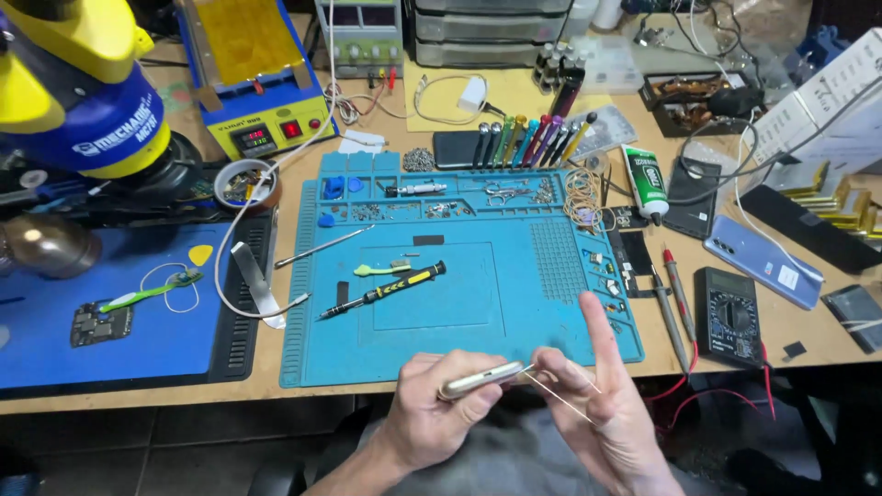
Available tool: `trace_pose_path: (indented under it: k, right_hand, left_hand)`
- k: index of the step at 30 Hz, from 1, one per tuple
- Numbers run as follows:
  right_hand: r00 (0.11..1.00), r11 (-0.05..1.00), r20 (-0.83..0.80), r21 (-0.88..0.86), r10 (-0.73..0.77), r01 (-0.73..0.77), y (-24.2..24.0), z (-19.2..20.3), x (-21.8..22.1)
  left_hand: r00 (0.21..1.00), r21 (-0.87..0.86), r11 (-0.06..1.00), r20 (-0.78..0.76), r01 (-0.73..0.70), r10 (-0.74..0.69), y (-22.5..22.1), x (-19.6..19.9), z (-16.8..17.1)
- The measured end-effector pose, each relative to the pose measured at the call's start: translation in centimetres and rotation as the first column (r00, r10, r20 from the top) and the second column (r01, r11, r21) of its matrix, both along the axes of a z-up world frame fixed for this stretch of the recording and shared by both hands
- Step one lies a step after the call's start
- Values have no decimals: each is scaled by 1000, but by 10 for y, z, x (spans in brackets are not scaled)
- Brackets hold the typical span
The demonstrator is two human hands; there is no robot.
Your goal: Final assembly of a smartphone involving clamping the chassis with rubber bands and using a screwdriver for adjustments.
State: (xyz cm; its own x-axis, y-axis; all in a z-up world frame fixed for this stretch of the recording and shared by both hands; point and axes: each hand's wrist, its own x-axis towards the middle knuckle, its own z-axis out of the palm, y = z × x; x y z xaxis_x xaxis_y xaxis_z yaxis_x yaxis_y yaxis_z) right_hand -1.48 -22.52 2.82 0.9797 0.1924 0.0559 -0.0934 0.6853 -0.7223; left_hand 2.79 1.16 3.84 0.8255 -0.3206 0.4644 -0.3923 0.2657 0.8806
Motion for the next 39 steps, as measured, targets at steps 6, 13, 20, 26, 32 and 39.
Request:
trace_pose_path:
  k: [6, 13, 20, 26, 32, 39]
  right_hand:
    - [893, 686, 393, -589, -218, 427, 17, 46, 11]
    - [906, 309, 414, -853, -92, 421, 22, 60, 8]
    - [974, 367, 148, -908, -173, 203, -9, 48, 26]
    - [923, 591, 379, -758, 57, 275, -17, 70, 30]
    - [896, 395, 34, -905, 442, -160, -14, 66, 23]
    - [808, 303, -91, -898, 583, -320, -17, 63, 41]
  left_hand:
    - [650, 352, 840, 760, -413, 1, -4, 28, 47]
    - [485, 539, 270, 840, -798, -245, -24, 17, 25]
    - [673, 807, 402, 585, -432, -453, -10, 38, 42]
    - [714, 648, 364, -425, 669, -557, 2, 53, 84]
    - [405, 406, 110, -773, 907, -488, -4, 58, 88]
    - [217, 156, 164, -847, 974, -485, -13, 50, 63]
